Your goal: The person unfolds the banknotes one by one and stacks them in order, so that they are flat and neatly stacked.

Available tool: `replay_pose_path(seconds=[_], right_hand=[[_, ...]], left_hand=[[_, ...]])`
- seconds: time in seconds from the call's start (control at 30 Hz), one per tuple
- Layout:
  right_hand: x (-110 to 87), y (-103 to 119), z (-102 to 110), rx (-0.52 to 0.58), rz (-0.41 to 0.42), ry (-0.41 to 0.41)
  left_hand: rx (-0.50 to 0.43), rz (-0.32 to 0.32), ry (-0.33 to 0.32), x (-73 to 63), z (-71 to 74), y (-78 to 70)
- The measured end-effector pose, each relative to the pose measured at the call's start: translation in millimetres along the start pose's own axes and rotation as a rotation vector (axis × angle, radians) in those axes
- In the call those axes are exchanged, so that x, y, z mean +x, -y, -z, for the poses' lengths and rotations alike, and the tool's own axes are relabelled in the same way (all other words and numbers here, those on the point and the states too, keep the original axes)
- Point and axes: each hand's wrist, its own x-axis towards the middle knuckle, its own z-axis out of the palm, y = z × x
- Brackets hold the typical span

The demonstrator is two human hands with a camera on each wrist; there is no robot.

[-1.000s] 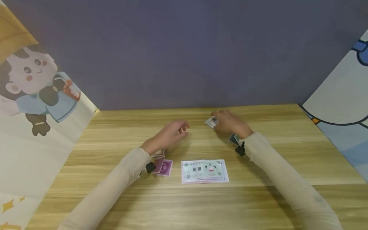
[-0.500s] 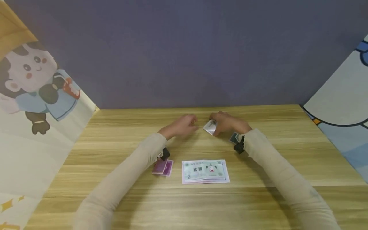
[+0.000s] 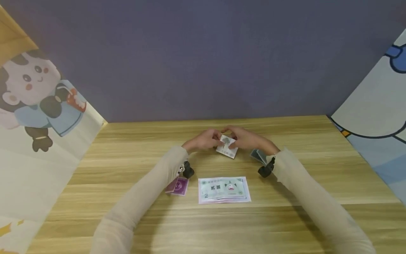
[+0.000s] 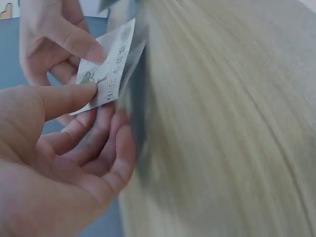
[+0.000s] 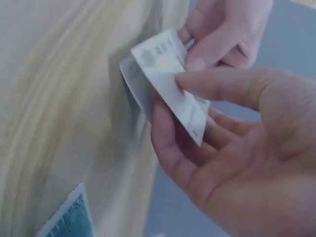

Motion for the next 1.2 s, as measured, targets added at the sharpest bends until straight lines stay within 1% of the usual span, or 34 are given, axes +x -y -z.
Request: replay_pose_path(seconds=[0.1, 0.17, 0.3, 0.33, 0.4, 0.47, 0.53, 0.6, 0.7, 0.77, 0.83, 0.9, 0.97, 1.07, 1.1, 1.2], right_hand=[[-5.7, 4.9, -1.8, -0.064, 0.034, -0.056], [-11.0, 10.6, -3.3, -0.082, 0.036, -0.067], [-23.7, 24.5, -5.4, -0.076, 0.026, -0.039], [-27.2, 28.0, -5.8, -0.091, 0.033, -0.034], [-33.7, 33.7, -7.5, -0.114, 0.058, -0.035], [-38.9, 37.7, -10.5, -0.125, 0.104, -0.052], [-43.8, 40.5, -14.5, -0.07, 0.145, -0.062], [-49.9, 42.7, -19.2, 0.031, 0.163, -0.07], [-62.2, 47.3, -26.6, 0.188, 0.156, -0.086], [-71.1, 50.8, -31.8, 0.234, 0.152, -0.129], [-79.2, 54.1, -36.5, 0.277, 0.162, -0.184], [-86.2, 57.6, -40.5, 0.32, 0.169, -0.245], [-92.0, 60.4, -44.1, 0.366, 0.172, -0.296], [-99.2, 63.0, -49.7, 0.429, 0.16, -0.349], [-101.5, 63.1, -52.1, 0.446, 0.157, -0.351], [-108.1, 59.0, -60.2, 0.491, 0.171, -0.307]], left_hand=[[-0.055, 0.006, -0.038, -6.6, 1.0, -4.0], [-0.061, -0.015, -0.047, -12.0, 1.8, -7.6], [-0.028, -0.092, -0.035, -27.8, 5.3, -15.4], [-0.016, -0.114, -0.034, -32.1, 6.3, -17.0], [0.006, -0.148, -0.023, -41.5, 8.6, -21.0], [0.036, -0.179, -0.007, -50.7, 10.2, -25.8], [0.057, -0.213, 0.01, -60.1, 10.2, -31.9], [0.091, -0.242, 0.011, -70.0, 8.6, -38.5], [0.132, -0.263, -0.028, -87.3, 4.4, -49.0], [0.141, -0.25, -0.075, -99.5, 1.7, -53.1], [0.12, -0.232, -0.126, -111.2, -0.6, -55.6], [0.078, -0.216, -0.173, -120.7, -2.8, -56.2], [0.03, -0.199, -0.205, -128.6, -5.7, -55.2], [-0.029, -0.185, -0.209, -137.9, -11.6, -52.3], [-0.043, -0.181, -0.202, -140.7, -13.8, -50.9], [-0.076, -0.179, -0.169, -148.5, -19.9, -47.5]])
